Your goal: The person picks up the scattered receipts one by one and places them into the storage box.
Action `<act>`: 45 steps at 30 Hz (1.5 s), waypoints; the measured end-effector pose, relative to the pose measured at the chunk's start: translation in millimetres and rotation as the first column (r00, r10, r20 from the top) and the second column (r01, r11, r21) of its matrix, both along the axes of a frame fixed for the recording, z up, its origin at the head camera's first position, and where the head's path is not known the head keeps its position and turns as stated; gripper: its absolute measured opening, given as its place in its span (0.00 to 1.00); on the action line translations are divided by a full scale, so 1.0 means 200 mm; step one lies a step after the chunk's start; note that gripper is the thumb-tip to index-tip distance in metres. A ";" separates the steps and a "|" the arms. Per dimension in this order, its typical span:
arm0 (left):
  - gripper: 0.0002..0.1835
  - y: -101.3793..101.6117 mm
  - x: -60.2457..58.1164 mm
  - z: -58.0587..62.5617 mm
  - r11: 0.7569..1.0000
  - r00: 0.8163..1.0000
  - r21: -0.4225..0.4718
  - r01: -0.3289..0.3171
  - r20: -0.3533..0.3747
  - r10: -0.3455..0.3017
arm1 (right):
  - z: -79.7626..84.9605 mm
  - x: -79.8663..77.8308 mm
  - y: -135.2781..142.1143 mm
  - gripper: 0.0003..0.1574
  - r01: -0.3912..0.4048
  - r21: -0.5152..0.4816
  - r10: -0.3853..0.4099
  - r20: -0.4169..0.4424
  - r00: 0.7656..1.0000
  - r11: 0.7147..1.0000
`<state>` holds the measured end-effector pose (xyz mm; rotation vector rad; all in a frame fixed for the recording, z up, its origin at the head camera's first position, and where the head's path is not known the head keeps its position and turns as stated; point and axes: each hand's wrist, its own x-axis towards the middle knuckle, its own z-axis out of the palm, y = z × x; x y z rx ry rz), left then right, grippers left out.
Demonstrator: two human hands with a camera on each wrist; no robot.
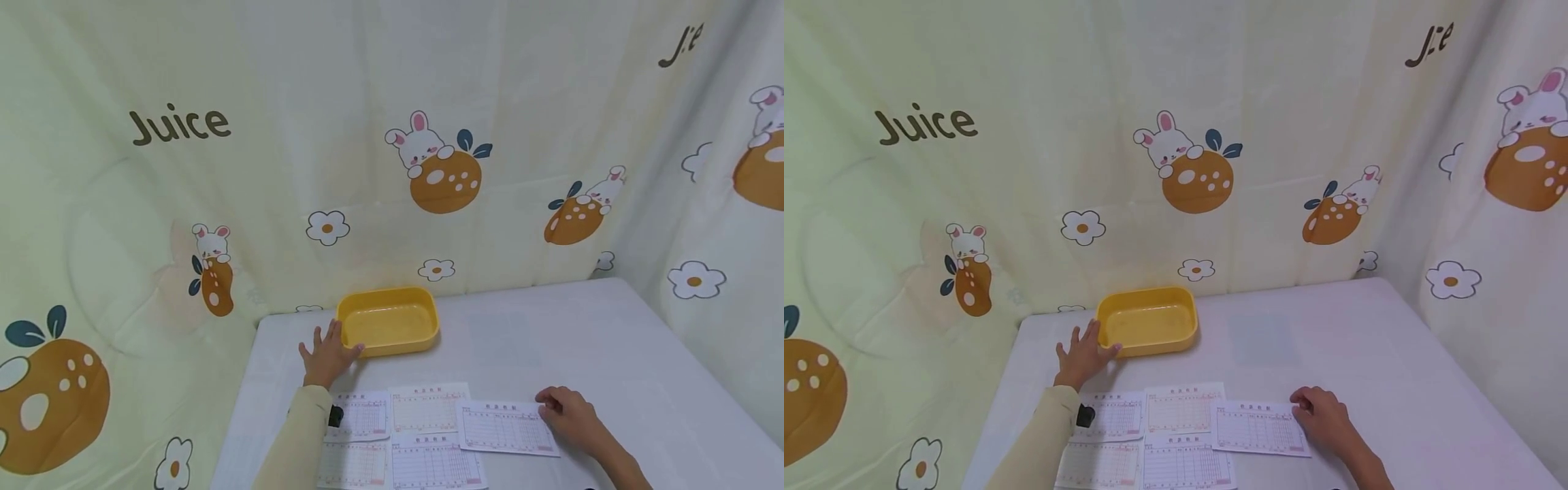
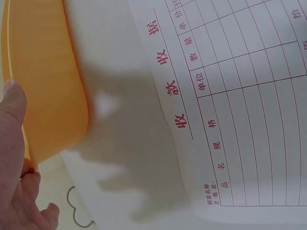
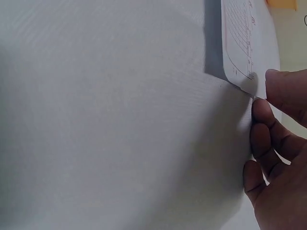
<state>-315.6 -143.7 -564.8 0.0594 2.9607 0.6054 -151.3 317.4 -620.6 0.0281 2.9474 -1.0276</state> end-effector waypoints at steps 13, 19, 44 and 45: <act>0.48 0.00 0.02 0.03 1.000 1.000 0.014 0.002 0.006 -0.002 | 0.02 0.00 -0.02 0.06 -0.013 -0.021 0.014 0.044 0.999 1.000; 0.48 0.00 0.03 0.03 1.000 1.000 0.022 0.007 0.000 -0.007 | 0.06 0.02 -0.02 0.08 -0.025 -0.088 0.029 0.047 0.998 0.996; 0.48 0.00 0.01 0.06 0.997 0.999 0.071 -0.017 0.035 0.014 | 0.23 -0.19 -0.05 0.04 -0.059 -0.060 0.053 -0.107 0.993 0.996; 0.48 0.00 0.01 0.06 0.997 0.999 0.068 -0.019 0.034 0.016 | 0.24 -0.21 -0.05 0.04 -0.067 -0.062 0.059 -0.122 0.991 0.996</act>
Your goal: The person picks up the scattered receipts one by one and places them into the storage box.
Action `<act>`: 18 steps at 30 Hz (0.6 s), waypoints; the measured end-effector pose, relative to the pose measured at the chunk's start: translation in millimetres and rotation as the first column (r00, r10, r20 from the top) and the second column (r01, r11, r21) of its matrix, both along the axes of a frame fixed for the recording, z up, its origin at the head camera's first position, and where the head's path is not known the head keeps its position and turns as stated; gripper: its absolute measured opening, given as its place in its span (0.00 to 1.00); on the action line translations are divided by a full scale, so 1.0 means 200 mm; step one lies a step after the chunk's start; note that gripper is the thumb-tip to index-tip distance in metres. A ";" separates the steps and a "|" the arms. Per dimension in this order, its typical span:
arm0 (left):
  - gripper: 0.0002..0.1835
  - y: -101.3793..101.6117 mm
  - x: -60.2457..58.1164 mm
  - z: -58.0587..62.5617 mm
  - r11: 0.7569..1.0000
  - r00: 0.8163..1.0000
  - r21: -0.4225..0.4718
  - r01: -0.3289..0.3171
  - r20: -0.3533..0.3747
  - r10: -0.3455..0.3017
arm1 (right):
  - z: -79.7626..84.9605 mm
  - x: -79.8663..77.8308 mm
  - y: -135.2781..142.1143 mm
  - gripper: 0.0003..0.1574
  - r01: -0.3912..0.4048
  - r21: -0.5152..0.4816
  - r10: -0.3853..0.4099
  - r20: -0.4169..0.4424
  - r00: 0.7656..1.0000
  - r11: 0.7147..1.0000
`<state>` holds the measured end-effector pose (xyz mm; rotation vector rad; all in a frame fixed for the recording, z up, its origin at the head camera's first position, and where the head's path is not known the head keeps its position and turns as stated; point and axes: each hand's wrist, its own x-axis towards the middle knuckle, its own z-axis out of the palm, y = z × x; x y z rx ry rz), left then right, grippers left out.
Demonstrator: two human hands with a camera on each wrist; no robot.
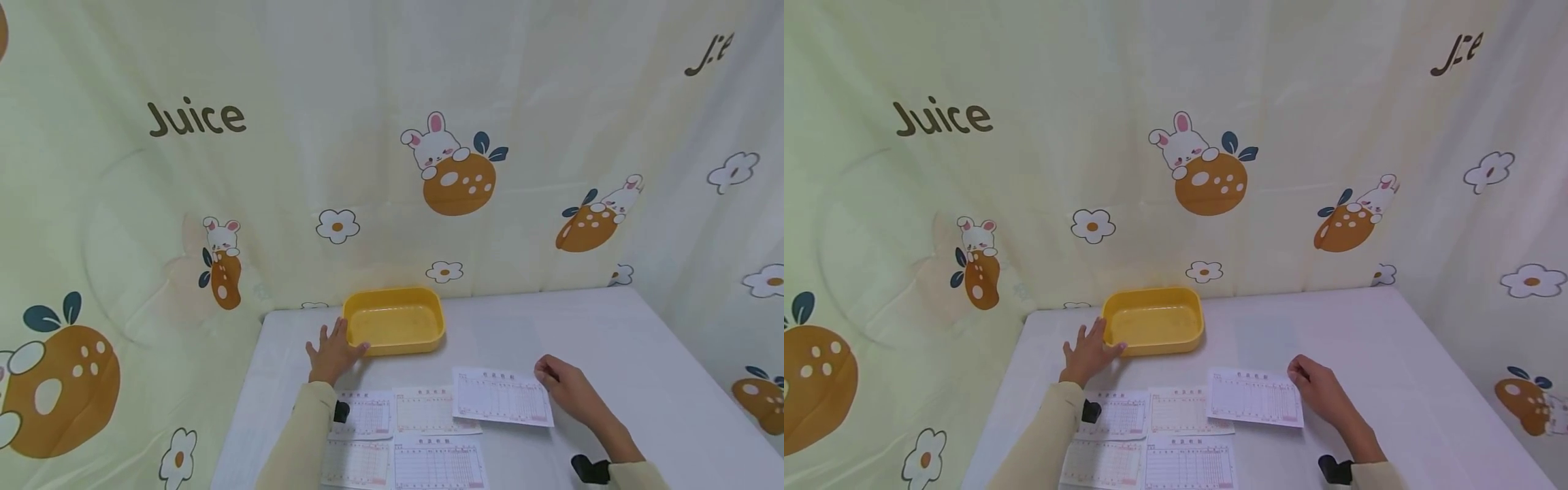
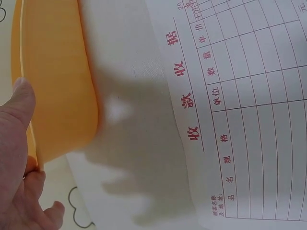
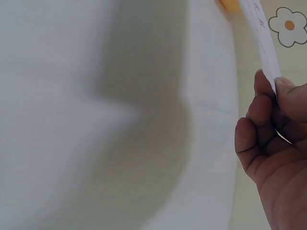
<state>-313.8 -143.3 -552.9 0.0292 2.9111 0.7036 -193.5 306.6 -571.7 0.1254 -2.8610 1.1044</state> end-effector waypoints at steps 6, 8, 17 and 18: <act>0.48 0.00 -0.01 0.00 1.000 1.000 0.004 -0.007 0.003 0.007 | 0.10 -0.17 -0.07 0.03 -0.030 0.000 0.030 -0.044 0.999 1.000; 0.48 -0.01 -0.01 -0.01 1.000 1.000 0.008 -0.011 0.007 0.011 | 0.14 -0.24 -0.09 0.03 -0.043 0.003 0.043 -0.048 0.998 0.999; 0.48 -0.02 -0.02 -0.02 1.000 1.000 0.027 -0.013 -0.013 0.014 | 0.26 -0.46 -0.24 0.03 -0.084 -0.009 0.083 -0.078 0.994 0.996; 0.48 -0.02 -0.01 -0.02 1.000 1.000 0.026 -0.014 -0.015 0.014 | 0.27 -0.47 -0.26 0.03 -0.088 -0.015 0.086 -0.082 0.993 0.996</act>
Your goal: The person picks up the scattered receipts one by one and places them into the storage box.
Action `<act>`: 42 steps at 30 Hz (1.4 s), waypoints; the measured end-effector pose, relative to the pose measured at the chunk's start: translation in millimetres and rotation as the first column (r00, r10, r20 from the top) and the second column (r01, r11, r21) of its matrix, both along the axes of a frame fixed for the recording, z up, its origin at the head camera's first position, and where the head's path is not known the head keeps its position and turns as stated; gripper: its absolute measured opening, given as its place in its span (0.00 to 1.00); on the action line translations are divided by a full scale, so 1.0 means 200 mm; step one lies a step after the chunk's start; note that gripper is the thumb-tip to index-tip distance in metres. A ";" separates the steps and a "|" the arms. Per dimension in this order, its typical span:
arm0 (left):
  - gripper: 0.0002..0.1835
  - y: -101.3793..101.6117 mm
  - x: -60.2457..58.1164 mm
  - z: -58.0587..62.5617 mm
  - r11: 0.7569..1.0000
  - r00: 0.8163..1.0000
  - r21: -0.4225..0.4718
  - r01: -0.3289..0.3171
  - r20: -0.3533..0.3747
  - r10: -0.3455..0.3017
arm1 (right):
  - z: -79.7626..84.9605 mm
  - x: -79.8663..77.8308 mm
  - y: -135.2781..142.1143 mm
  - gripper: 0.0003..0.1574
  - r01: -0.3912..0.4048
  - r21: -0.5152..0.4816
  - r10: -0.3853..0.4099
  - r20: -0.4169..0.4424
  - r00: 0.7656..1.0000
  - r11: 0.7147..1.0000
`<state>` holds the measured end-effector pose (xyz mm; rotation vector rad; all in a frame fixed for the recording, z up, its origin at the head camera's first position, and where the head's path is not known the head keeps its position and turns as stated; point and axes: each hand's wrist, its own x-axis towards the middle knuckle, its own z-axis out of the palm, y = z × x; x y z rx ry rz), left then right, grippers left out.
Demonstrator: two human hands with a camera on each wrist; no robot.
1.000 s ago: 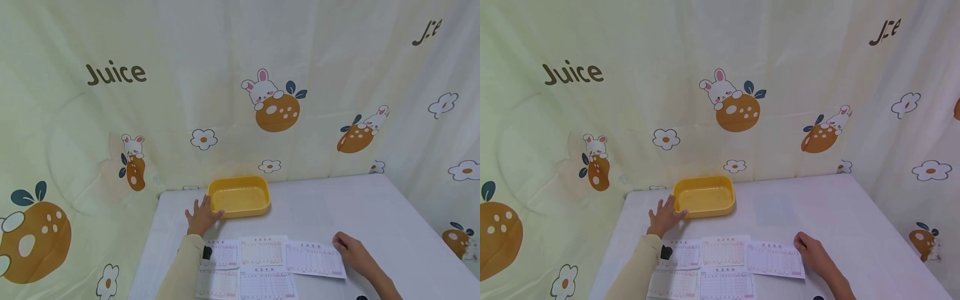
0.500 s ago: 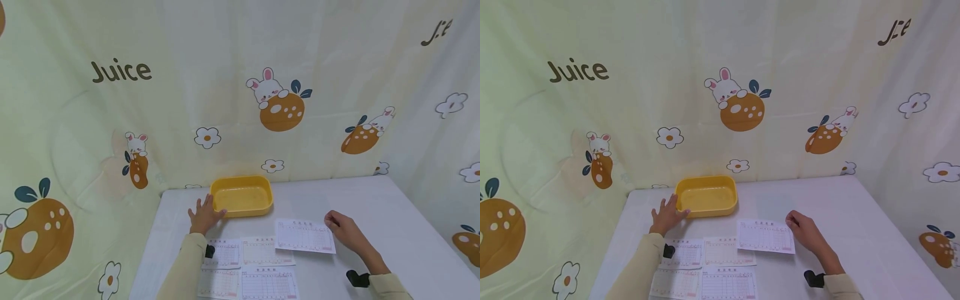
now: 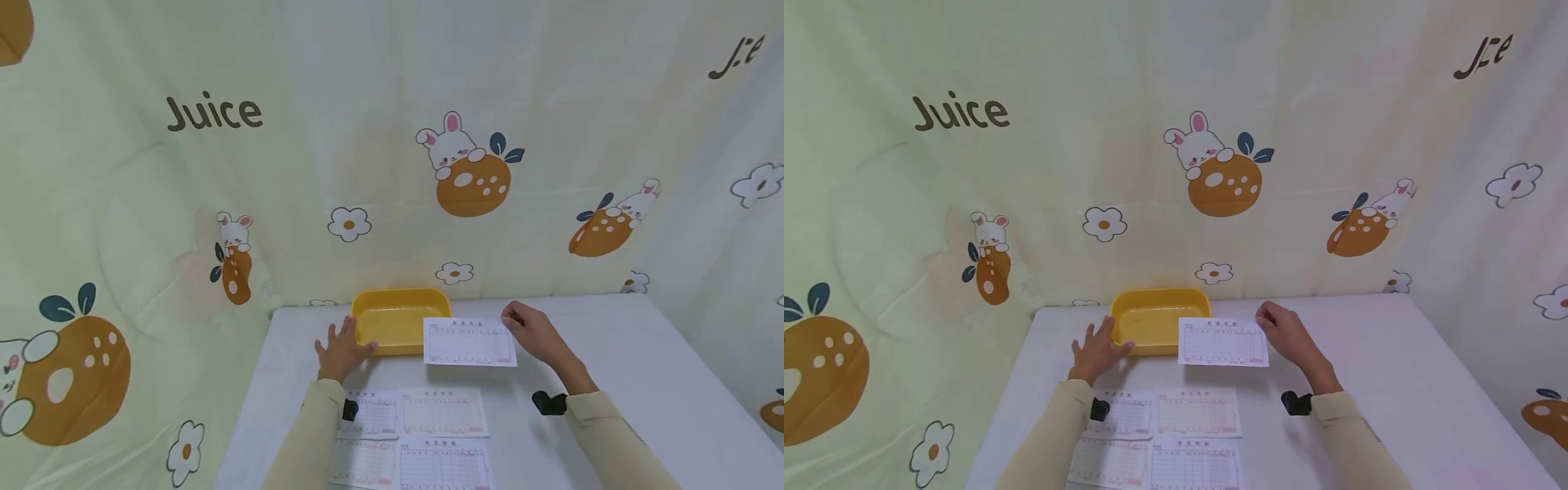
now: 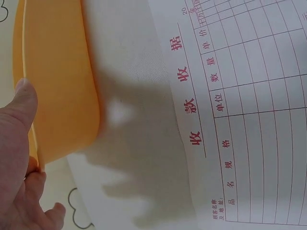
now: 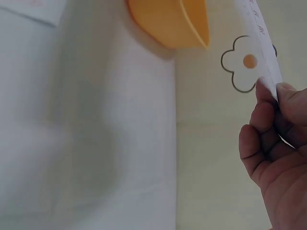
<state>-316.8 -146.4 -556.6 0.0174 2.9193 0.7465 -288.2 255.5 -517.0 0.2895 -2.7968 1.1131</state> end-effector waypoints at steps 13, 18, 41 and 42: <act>0.47 0.00 0.00 -0.01 1.000 1.000 -0.004 -0.010 -0.009 0.010 | 0.10 -0.23 -0.35 0.03 -0.030 -0.078 0.028 -0.021 0.999 0.997; 0.46 0.00 0.01 0.00 1.000 1.000 0.009 -0.011 -0.006 0.012 | 0.09 -0.30 -0.44 0.04 -0.066 -0.088 0.063 -0.033 0.997 0.994; 0.46 -0.01 -0.01 0.03 1.000 1.000 -0.019 0.000 -0.014 0.000 | 0.06 -0.52 -0.60 0.05 -0.092 -0.045 0.093 0.009 0.996 0.995; 0.46 -0.01 -0.01 0.03 1.000 1.000 -0.021 -0.002 -0.008 0.002 | 0.06 -0.52 -0.61 0.05 -0.094 -0.044 0.094 0.010 0.996 0.995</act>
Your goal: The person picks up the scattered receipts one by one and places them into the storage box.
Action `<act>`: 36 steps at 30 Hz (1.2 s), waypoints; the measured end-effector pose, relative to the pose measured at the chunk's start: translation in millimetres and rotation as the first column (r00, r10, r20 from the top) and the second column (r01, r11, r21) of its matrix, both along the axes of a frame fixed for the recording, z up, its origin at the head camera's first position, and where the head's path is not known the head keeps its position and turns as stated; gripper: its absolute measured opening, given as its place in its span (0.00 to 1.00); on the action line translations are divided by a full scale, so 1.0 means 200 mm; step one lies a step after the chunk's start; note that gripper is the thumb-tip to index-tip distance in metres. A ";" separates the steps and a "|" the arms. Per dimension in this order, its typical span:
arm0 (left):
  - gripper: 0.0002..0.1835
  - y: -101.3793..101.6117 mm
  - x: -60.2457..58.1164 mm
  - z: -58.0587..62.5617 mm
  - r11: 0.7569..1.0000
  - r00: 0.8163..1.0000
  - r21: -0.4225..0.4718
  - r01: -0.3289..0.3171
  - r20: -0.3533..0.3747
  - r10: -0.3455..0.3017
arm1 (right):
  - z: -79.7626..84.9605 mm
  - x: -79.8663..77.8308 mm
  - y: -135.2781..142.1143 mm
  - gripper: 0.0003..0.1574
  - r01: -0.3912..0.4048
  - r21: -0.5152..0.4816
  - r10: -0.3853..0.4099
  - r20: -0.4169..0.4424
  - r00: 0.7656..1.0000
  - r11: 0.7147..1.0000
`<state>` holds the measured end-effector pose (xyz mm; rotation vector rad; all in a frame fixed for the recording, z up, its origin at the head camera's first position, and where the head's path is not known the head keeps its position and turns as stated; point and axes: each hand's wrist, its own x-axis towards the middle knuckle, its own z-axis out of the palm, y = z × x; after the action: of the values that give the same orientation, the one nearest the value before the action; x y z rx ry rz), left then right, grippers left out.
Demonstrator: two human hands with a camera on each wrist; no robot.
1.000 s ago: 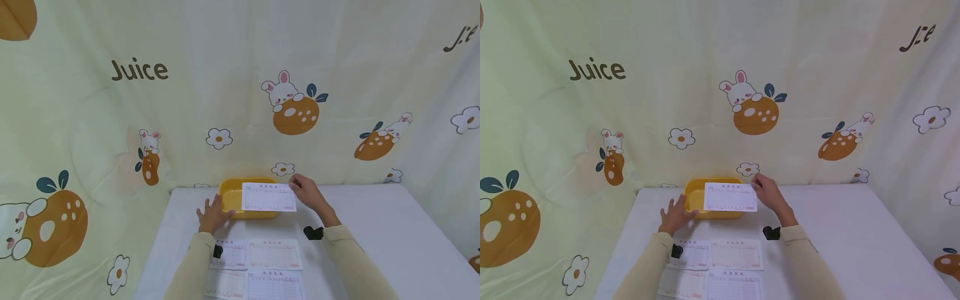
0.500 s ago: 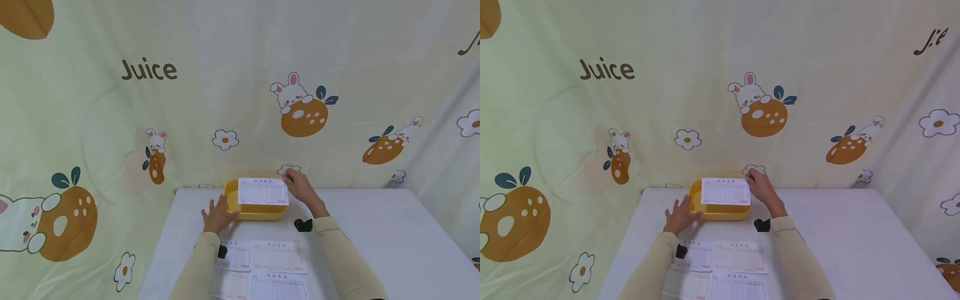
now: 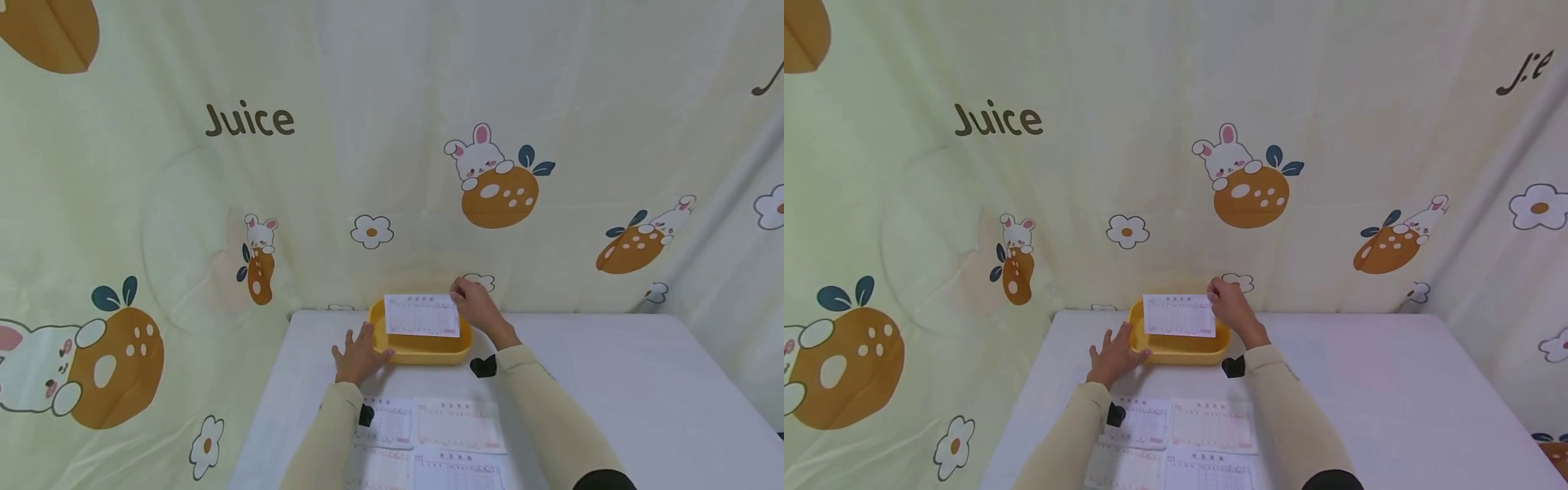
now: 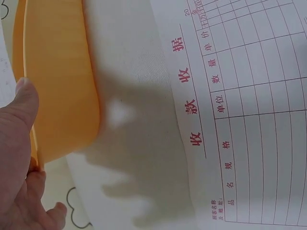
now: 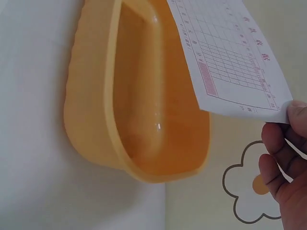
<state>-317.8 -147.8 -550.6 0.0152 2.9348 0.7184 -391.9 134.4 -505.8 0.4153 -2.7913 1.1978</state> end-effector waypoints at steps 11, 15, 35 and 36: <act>0.47 0.01 -0.01 -0.12 1.000 0.999 0.004 0.020 -0.028 -0.020 | -0.08 0.05 -0.03 0.04 0.008 -0.003 -0.008 -0.006 1.000 1.000; 0.47 0.01 0.00 -0.11 1.000 0.999 0.020 0.023 -0.040 -0.022 | -0.10 0.06 -0.04 0.04 0.013 -0.008 -0.013 0.000 1.000 1.000; 0.46 0.02 0.02 -0.03 0.999 1.000 0.026 -0.018 -0.006 0.018 | -0.09 0.09 -0.06 0.29 0.019 0.042 -0.023 0.093 0.995 0.999; 0.46 0.02 0.03 -0.01 1.000 1.000 0.027 -0.016 -0.012 0.017 | -0.08 0.09 -0.06 0.29 0.020 0.045 -0.024 0.093 0.995 0.999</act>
<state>-312.7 -144.0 -552.6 -0.0022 2.9406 0.7623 -374.8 122.0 -522.2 0.3387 -2.8976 1.1838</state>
